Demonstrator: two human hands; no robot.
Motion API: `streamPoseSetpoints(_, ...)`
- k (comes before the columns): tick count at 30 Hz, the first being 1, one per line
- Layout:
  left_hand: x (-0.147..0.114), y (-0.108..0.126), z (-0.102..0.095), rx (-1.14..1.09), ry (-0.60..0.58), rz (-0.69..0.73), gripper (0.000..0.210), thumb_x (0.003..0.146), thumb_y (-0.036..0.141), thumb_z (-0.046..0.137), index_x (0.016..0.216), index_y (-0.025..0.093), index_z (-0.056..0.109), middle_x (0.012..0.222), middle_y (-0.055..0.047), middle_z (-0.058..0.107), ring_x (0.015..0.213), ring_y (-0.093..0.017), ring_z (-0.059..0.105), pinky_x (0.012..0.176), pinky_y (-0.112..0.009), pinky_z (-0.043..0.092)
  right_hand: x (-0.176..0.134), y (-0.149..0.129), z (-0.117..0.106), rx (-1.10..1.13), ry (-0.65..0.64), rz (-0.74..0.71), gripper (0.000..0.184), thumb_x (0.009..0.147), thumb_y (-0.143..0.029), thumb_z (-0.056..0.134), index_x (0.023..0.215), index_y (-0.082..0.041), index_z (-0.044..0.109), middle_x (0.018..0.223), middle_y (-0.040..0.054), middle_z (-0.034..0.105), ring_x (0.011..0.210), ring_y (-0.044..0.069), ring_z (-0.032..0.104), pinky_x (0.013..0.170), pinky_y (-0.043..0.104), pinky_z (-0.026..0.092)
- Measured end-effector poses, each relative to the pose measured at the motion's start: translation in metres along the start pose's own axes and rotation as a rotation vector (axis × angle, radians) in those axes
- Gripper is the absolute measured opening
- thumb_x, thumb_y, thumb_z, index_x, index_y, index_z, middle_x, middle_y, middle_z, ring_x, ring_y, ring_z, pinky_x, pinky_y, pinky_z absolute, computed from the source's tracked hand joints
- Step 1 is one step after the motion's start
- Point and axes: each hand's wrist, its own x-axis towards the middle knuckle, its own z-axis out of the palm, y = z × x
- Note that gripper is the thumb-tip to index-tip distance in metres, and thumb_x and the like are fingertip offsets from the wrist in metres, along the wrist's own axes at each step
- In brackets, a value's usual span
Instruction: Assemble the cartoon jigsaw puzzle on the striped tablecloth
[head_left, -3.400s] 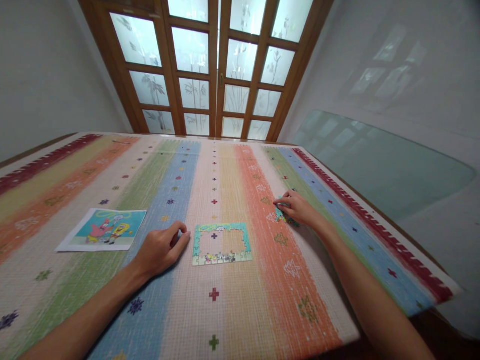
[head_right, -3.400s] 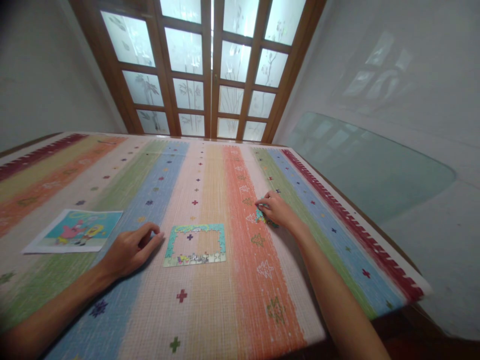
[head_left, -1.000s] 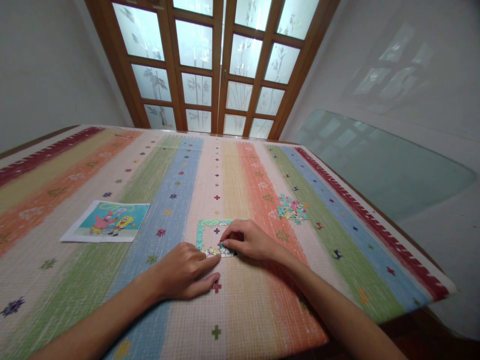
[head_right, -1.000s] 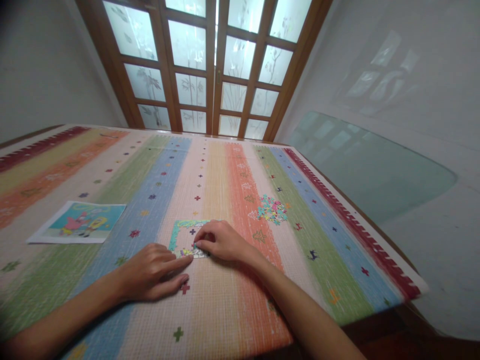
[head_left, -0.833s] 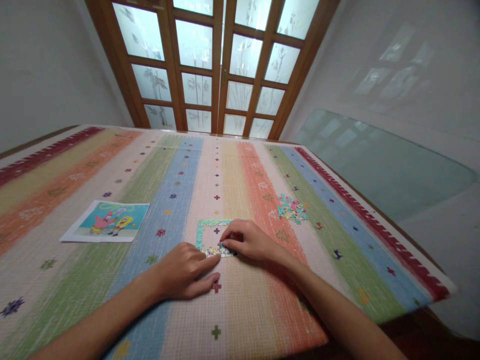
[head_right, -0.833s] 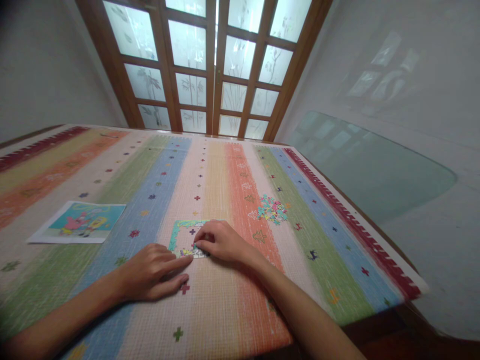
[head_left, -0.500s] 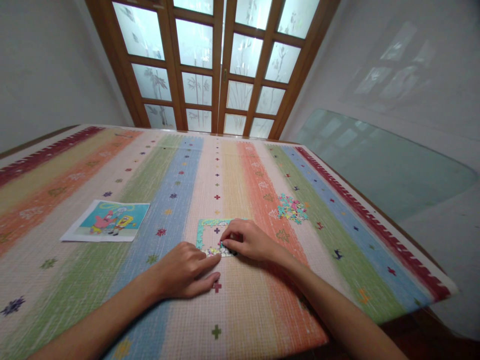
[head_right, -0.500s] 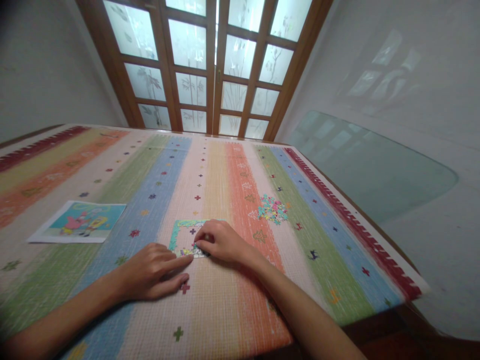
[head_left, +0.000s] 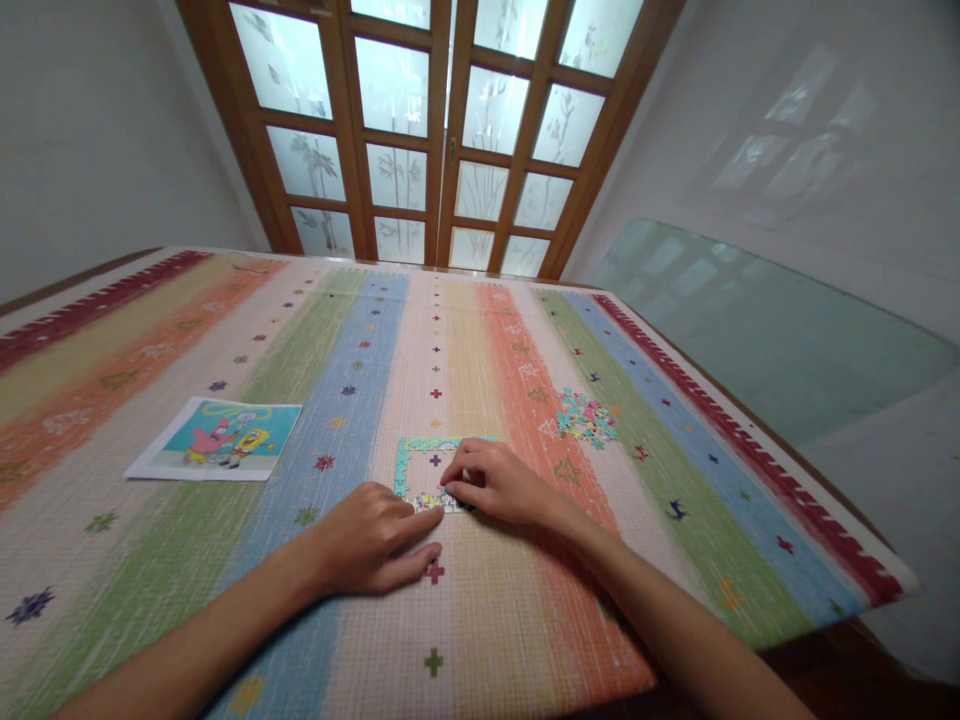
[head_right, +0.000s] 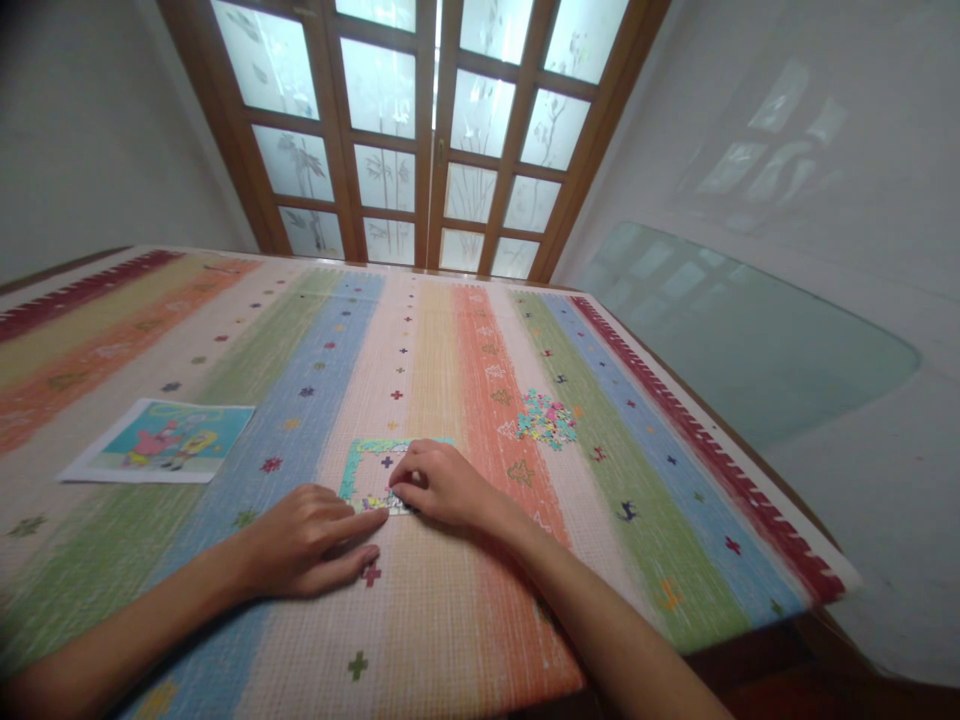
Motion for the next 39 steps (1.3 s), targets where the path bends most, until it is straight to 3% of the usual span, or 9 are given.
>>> streamPoseSetpoints(10,0.0015,0.0014,-0.0012,0.011,-0.008,0.000,0.035,0.108,0.035,0.035,0.102,0.018,0.065,0.060,0.001,0.061,0.052,-0.017,0.060,0.050,-0.030,0.042,0.0013,-0.0018,-0.0013,-0.054,0.021,0.019,0.008,0.087,-0.012,0.074,0.085,-0.019,0.078,0.082,0.0026,0.064,0.082,0.016,0.058,0.078,0.030,0.044)
streamPoseSetpoints(16,0.0046,0.0060,-0.0040,-0.003,-0.010,-0.028,0.028,0.105,0.032,0.043,0.095,0.017,0.064,0.090,-0.006,0.066,0.062,-0.016,0.062,0.052,-0.029,0.049,-0.0012,-0.0013,0.0003,-0.059,0.018,0.007,0.012,0.091,-0.011,0.068,0.090,-0.018,0.078,0.088,0.0041,0.064,0.085,0.017,0.059,0.079,0.030,0.045)
streamPoseSetpoints(24,0.0023,0.0034,0.0002,-0.029,0.015,-0.036,0.025,0.105,0.030,0.045,0.105,0.017,0.066,0.119,-0.012,0.072,0.080,-0.017,0.073,0.061,-0.028,0.057,-0.0022,-0.0005,0.0010,-0.081,0.015,-0.001,0.013,0.092,-0.012,0.067,0.091,-0.019,0.078,0.092,0.0055,0.066,0.091,0.018,0.060,0.085,0.032,0.046)
streamPoseSetpoints(39,0.0030,0.0046,0.0015,0.049,-0.037,-0.001,0.033,0.106,0.034,0.042,0.126,0.014,0.060,0.117,-0.014,0.073,0.076,-0.020,0.074,0.058,-0.031,0.058,-0.0059,0.0034,0.0067,-0.210,0.086,-0.096,0.012,0.092,-0.017,0.067,0.089,-0.019,0.078,0.092,0.0073,0.069,0.092,0.020,0.061,0.084,0.034,0.047)
